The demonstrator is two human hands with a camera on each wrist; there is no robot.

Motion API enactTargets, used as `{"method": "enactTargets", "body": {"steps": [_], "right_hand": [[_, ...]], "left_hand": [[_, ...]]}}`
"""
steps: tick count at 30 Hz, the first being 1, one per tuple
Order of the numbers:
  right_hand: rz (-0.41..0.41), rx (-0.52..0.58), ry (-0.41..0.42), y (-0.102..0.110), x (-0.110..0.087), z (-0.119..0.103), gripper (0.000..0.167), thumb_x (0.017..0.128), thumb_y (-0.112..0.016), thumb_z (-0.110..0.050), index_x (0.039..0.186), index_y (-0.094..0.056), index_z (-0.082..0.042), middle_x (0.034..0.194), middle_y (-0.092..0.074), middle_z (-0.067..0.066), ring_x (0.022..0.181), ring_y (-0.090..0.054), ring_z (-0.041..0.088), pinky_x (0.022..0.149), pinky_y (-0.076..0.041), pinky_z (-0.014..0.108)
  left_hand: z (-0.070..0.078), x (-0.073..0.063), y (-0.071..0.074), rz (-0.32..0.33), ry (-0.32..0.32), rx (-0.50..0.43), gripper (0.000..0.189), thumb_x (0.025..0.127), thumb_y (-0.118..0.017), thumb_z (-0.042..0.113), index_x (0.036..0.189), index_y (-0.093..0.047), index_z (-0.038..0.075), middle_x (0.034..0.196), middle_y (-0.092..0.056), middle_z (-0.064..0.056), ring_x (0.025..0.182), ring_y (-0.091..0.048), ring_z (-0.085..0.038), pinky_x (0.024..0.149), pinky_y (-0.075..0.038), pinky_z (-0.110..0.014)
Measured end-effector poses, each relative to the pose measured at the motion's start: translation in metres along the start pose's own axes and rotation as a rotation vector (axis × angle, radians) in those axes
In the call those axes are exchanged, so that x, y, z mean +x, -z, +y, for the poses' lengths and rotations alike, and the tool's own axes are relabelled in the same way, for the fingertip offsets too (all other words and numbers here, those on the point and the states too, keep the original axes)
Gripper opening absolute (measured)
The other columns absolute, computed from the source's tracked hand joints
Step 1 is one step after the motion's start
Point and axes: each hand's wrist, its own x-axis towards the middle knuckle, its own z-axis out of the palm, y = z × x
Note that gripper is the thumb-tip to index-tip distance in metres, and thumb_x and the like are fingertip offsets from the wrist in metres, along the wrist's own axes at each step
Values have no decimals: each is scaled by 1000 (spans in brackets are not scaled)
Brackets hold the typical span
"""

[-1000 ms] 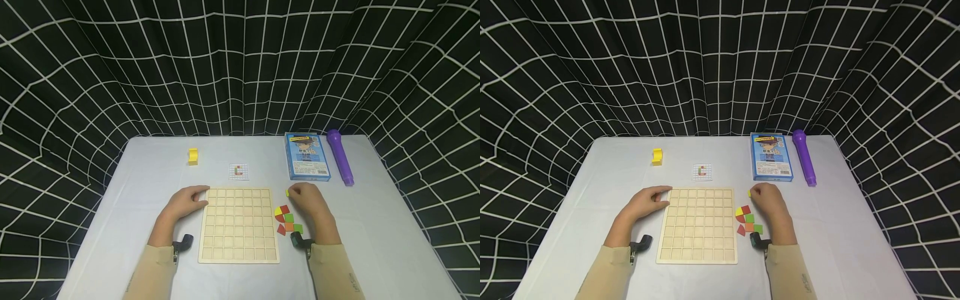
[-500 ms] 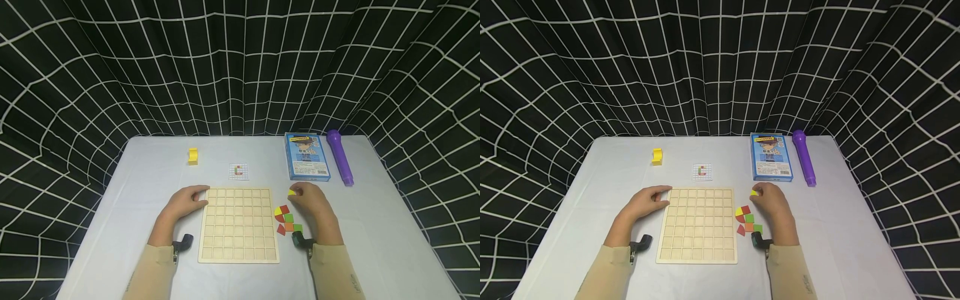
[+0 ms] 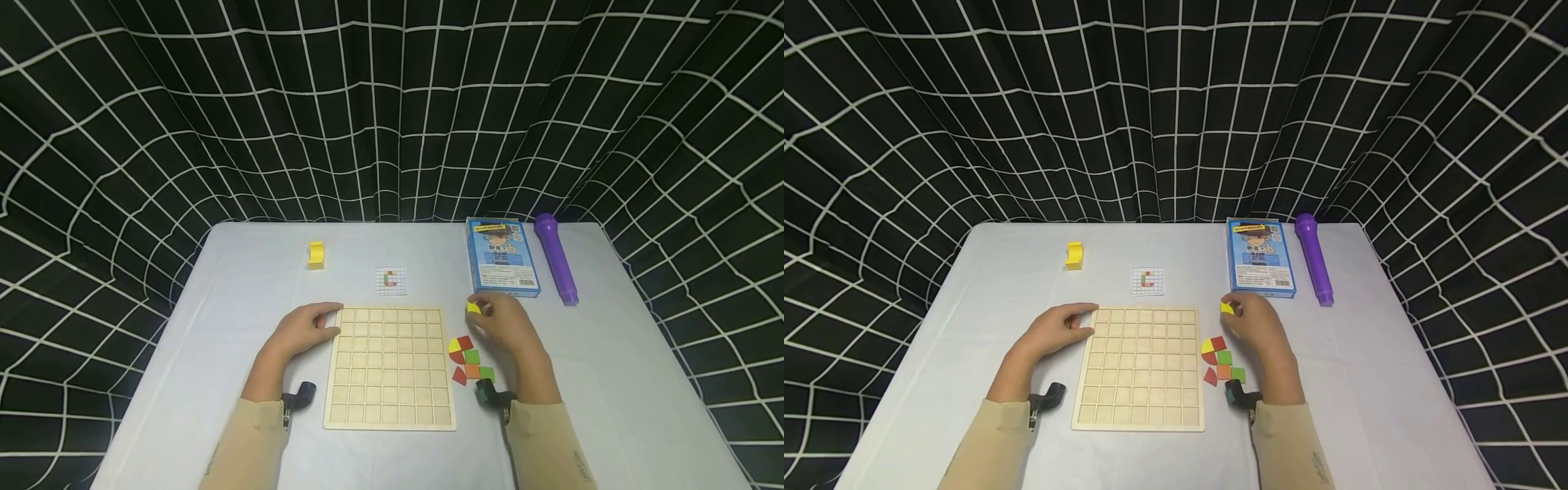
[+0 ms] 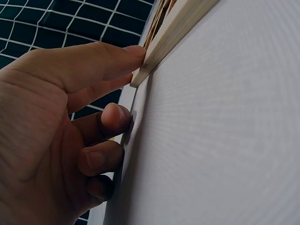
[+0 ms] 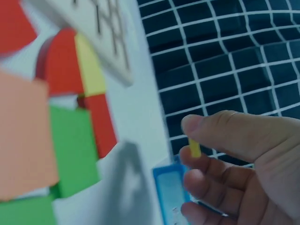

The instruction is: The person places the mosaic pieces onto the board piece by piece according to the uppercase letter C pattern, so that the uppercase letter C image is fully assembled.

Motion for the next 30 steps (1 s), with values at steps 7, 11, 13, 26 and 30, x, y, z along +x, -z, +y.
{"method": "enactTargets", "body": {"steps": [7,11,13,26,30], "right_hand": [[82,30,87,7,-12,-25,36,92,-77,-19,125,-71,-7,114,-69,10,93,-57,29,76,-51,40],[118,59,137,7,-17,-41,33,91,-78,-17,122,-73,-7,104,-68,8,86,-55,26,69,-49,36],[127,76,151,4,-19,-49,32,90,-79,-16,121,-74,-8,101,-67,7,84,-54,25,68,-48,35],[98,99,269,-38,-18,-79,28,86,-85,-18,112,-77,-10,88,-64,-2,71,-49,17,61,-44,33],[65,78,254,-54,-17,-82,28,84,-86,-19,110,-78,-10,94,-68,-3,73,-54,17,66,-48,36]], "left_hand": [[-1,-1,0,-7,0,6,57,87,-80,35,140,-65,23,75,-51,-1,78,-51,-18,79,-41,-41],[-2,-1,0,-8,1,2,57,87,-80,36,141,-65,23,75,-52,-1,78,-52,-18,80,-41,-41],[-2,-1,0,-8,3,0,58,87,-80,36,141,-65,23,75,-52,-1,76,-52,-18,80,-42,-41],[-4,0,3,-52,-10,-47,64,85,-82,31,144,-61,20,76,-52,-2,69,-49,-17,70,-41,-37],[-5,0,3,-53,-24,-46,65,85,-83,31,144,-61,19,76,-52,-1,69,-48,-17,71,-40,-37]]}}
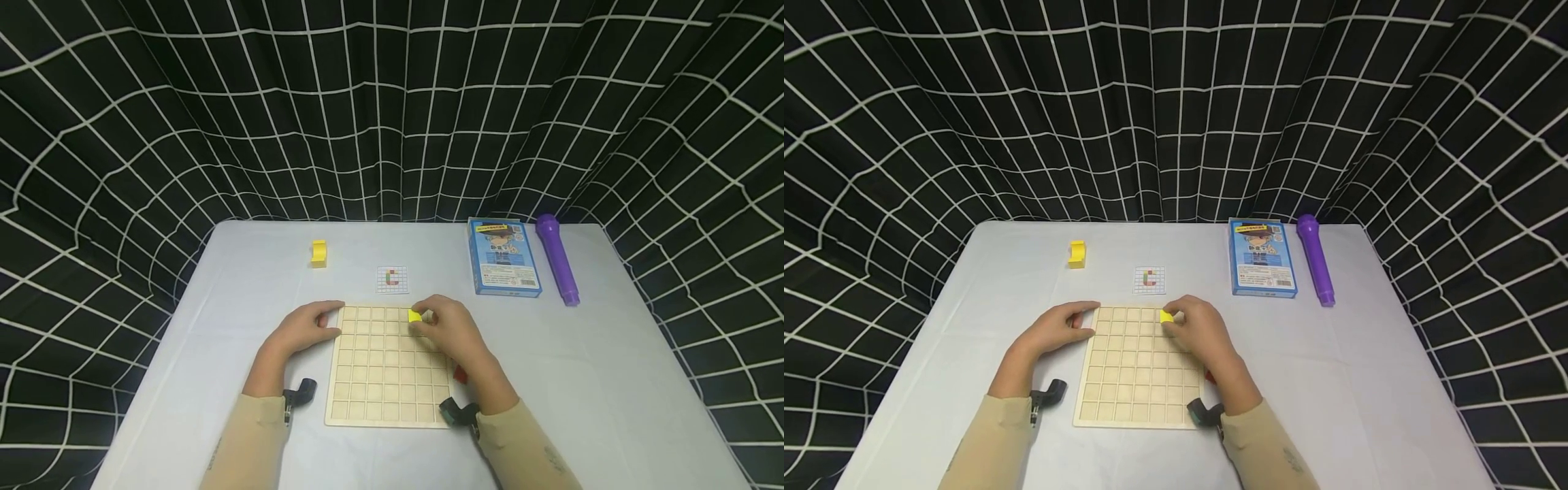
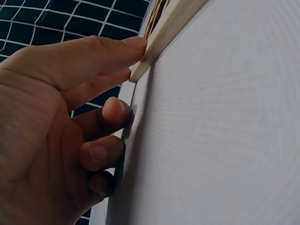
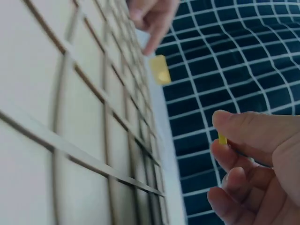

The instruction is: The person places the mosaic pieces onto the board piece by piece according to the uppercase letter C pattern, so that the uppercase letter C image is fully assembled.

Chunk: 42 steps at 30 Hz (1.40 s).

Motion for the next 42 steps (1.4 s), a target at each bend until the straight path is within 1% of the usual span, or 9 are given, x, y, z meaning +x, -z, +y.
{"method": "enactTargets", "body": {"steps": [4,7,11,18,24,27,33,37,42], "right_hand": [[-17,-41,4,-13,1,0,26,83,-87,-19,107,-79,-10,101,-72,-1,88,-66,21,80,-54,41],[-25,-75,27,-21,1,1,25,83,-87,-18,105,-80,-9,103,-73,1,98,-69,23,87,-54,43],[-33,-98,39,-27,3,4,23,82,-88,-17,102,-80,-8,97,-73,2,92,-68,22,84,-53,41],[-46,-76,-6,-33,5,12,23,81,-88,-16,101,-81,-7,90,-70,-1,86,-65,19,81,-53,39],[-23,-63,-1,-38,4,16,23,80,-88,-18,99,-82,-6,90,-74,3,89,-69,24,82,-55,40],[-24,-72,-11,-40,4,14,24,81,-87,-19,101,-82,-7,94,-76,5,93,-70,27,84,-54,42],[-18,-104,-22,-37,2,9,20,85,-85,-18,101,-82,-7,99,-77,7,100,-70,28,91,-53,44],[-22,-108,-5,-36,2,10,16,86,-84,-18,99,-82,-8,93,-75,4,88,-68,22,83,-53,40],[-21,-82,-6,-32,1,11,19,86,-84,-20,101,-81,-8,87,-69,-1,78,-59,15,76,-51,37]], "left_hand": [[1,0,0,-1,-7,1,65,85,-82,31,144,-61,19,75,-51,-2,70,-48,-17,73,-40,-38],[1,0,0,3,-7,3,64,84,-82,31,144,-61,19,75,-51,-2,70,-48,-18,74,-40,-39],[1,-1,0,8,-5,2,64,84,-82,32,144,-61,20,76,-51,-2,72,-49,-18,77,-41,-40],[2,0,-1,6,3,0,64,84,-83,31,144,-61,20,77,-51,-2,74,-50,-18,78,-41,-40],[3,0,-1,10,20,1,65,84,-83,32,144,-62,21,77,-51,-2,78,-51,-18,81,-41,-42],[3,0,-2,11,27,-3,65,84,-83,32,144,-62,22,77,-51,-3,76,-50,-19,80,-41,-41],[1,-1,-2,19,20,-15,64,84,-83,30,143,-62,21,76,-52,-3,70,-49,-18,71,-40,-38],[0,-1,-2,30,18,-15,64,83,-83,31,143,-62,20,76,-52,-2,69,-49,-18,69,-41,-38],[-1,-1,-3,31,17,-15,65,83,-83,33,143,-62,20,76,-53,-3,69,-49,-19,70,-41,-38]]}}
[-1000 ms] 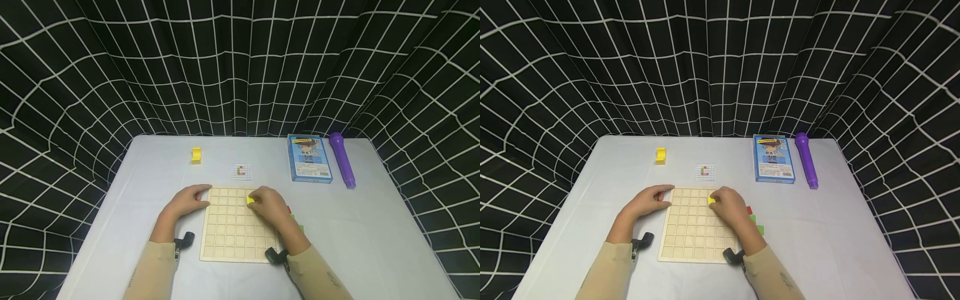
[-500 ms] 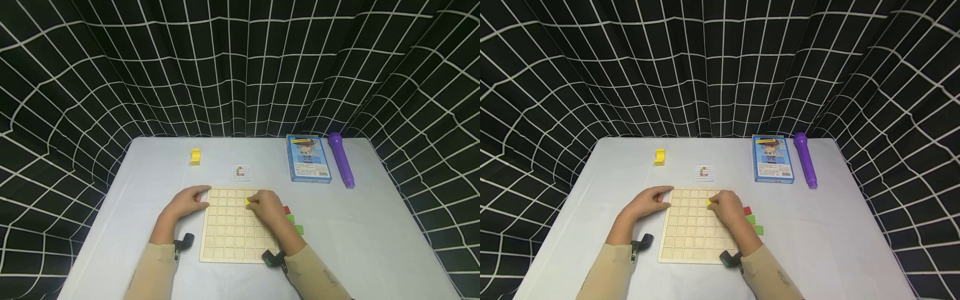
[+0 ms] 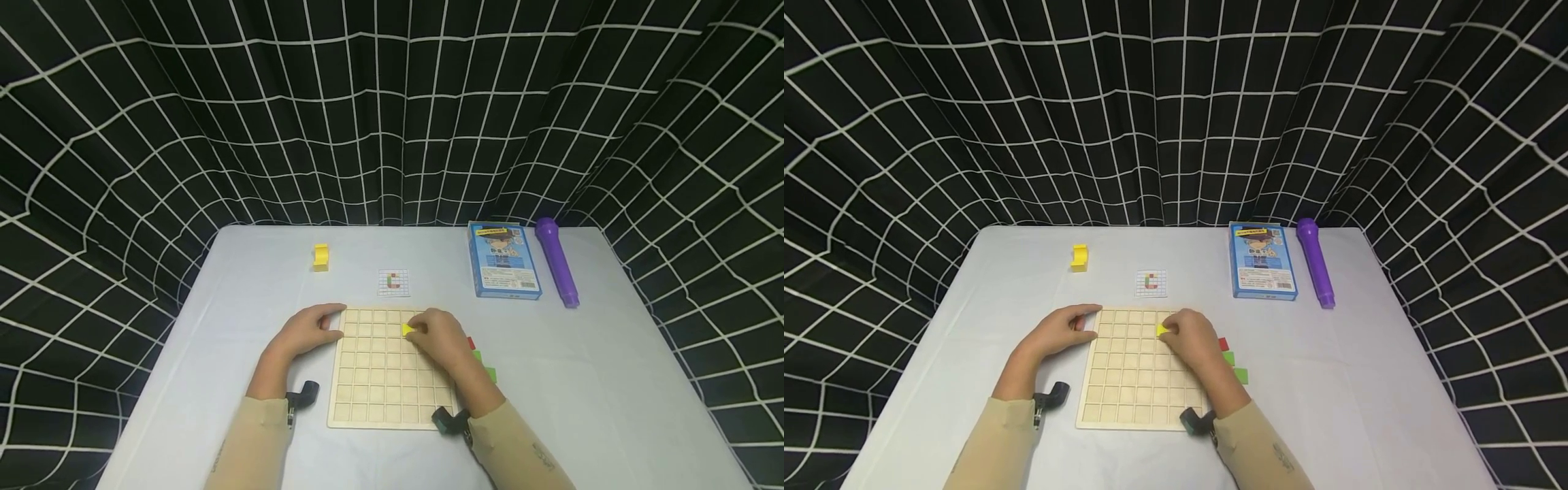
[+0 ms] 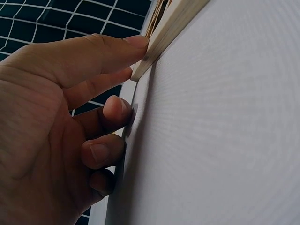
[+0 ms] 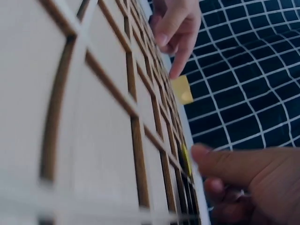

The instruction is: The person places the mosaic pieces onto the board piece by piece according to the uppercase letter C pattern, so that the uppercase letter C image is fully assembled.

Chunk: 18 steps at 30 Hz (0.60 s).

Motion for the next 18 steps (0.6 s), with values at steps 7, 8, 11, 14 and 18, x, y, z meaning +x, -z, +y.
{"method": "enactTargets", "body": {"steps": [7,8,11,14,18], "right_hand": [[22,97,-66,28,-11,-6,26,90,-82,-22,110,-78,-6,83,-61,-2,76,-55,17,73,-50,38],[25,95,-73,32,-12,-6,27,90,-81,-23,111,-78,-6,84,-61,-2,77,-55,18,73,-50,37],[27,103,-93,44,-17,-2,29,92,-79,-25,114,-77,-7,87,-62,-1,76,-54,19,69,-48,36],[35,96,-114,53,-21,5,30,92,-78,-26,115,-76,-8,88,-62,-1,77,-53,20,67,-46,35],[48,88,-147,62,-26,17,29,92,-77,-23,116,-76,-7,90,-62,0,78,-54,20,67,-47,35]], "left_hand": [[1,-1,0,1,3,-5,64,83,-83,32,143,-62,20,76,-52,-3,70,-49,-19,70,-41,-38],[0,-1,-1,1,2,-8,64,83,-83,31,143,-62,20,76,-52,-3,69,-49,-19,69,-41,-38],[0,-1,-1,1,4,-12,64,83,-83,32,143,-63,20,76,-52,-3,70,-49,-19,70,-41,-38],[1,-1,-1,2,4,-10,64,83,-83,32,143,-63,20,76,-52,-3,70,-49,-19,71,-41,-38],[2,-1,0,1,10,-2,65,83,-83,32,143,-62,21,77,-52,-3,72,-50,-19,74,-41,-39]]}}
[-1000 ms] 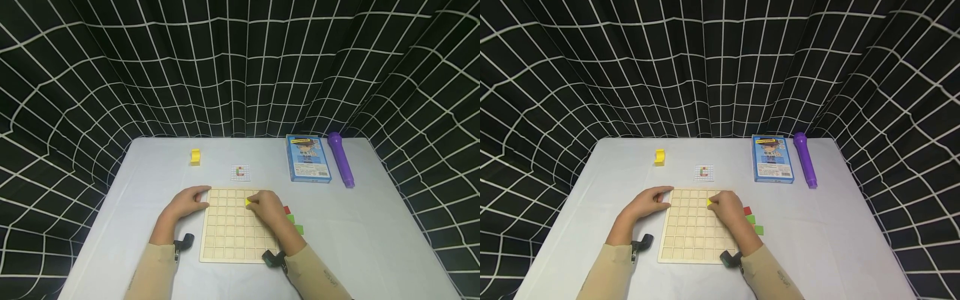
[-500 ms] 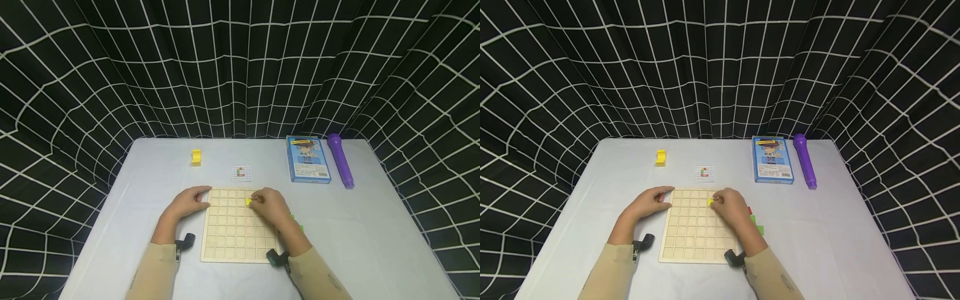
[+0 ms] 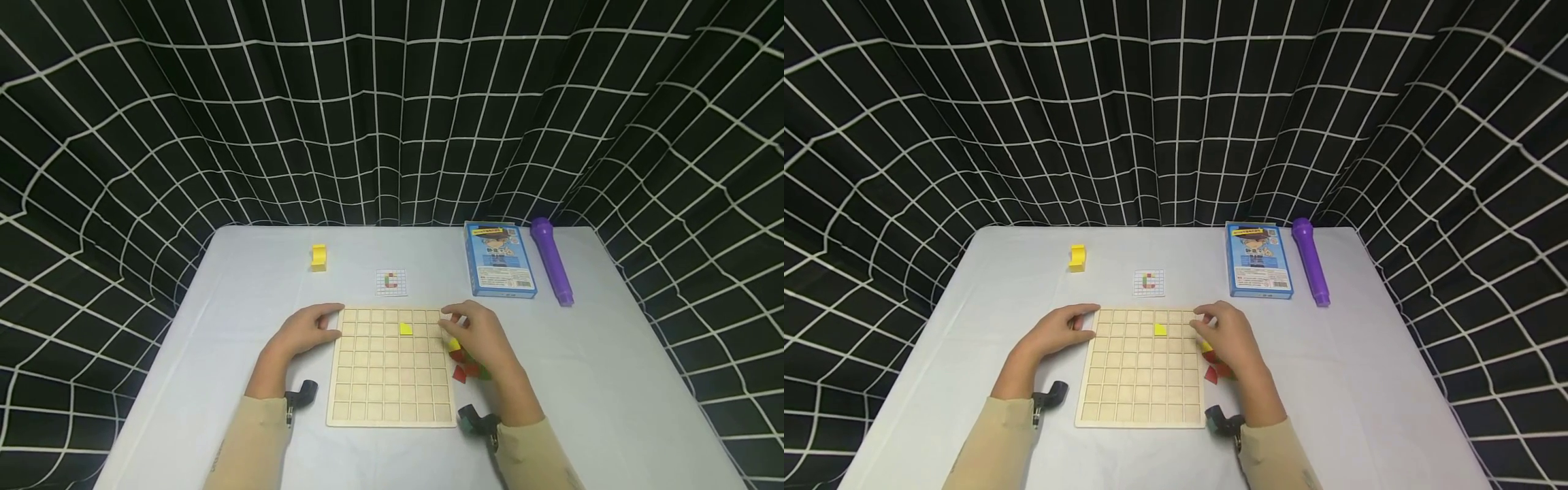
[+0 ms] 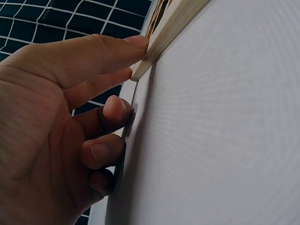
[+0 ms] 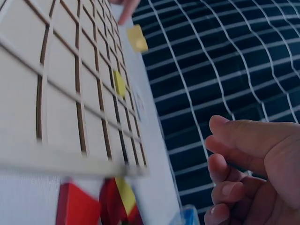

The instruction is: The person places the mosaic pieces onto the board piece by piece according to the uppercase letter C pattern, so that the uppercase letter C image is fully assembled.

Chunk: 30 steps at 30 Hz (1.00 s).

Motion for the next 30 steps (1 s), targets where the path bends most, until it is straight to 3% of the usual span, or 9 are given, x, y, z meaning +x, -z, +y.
{"method": "enactTargets", "body": {"steps": [6,10,15,21,30], "right_hand": [[-15,-27,-77,13,-6,20,30,95,-73,-22,121,-74,-8,98,-64,3,83,-55,23,71,-49,34],[-66,-49,-144,16,-9,33,32,95,-74,-22,124,-73,-8,104,-65,6,89,-56,26,75,-53,37],[-151,-54,-199,12,-11,49,31,92,-75,-14,123,-74,-9,110,-67,9,98,-58,29,89,-53,48],[-185,-60,-188,8,-11,60,31,92,-73,-11,123,-75,-9,117,-67,11,102,-60,30,93,-52,52],[-158,-113,-166,6,-8,58,30,92,-76,-18,120,-75,-7,110,-68,10,97,-61,28,92,-51,52]], "left_hand": [[0,-1,1,0,-1,-1,65,83,-83,33,143,-62,21,77,-52,-3,74,-50,-19,78,-41,-41],[0,0,0,2,-6,-4,65,83,-83,33,143,-62,20,77,-52,-3,74,-51,-19,77,-41,-41],[0,0,0,4,-5,-8,65,83,-83,33,143,-63,22,77,-51,-3,76,-51,-20,78,-41,-41],[0,0,0,0,-10,-7,65,83,-83,32,143,-63,22,78,-51,-3,83,-51,-19,82,-41,-42],[0,0,0,3,4,-3,65,82,-83,34,143,-62,22,80,-53,-3,87,-53,-20,85,-42,-44]]}}
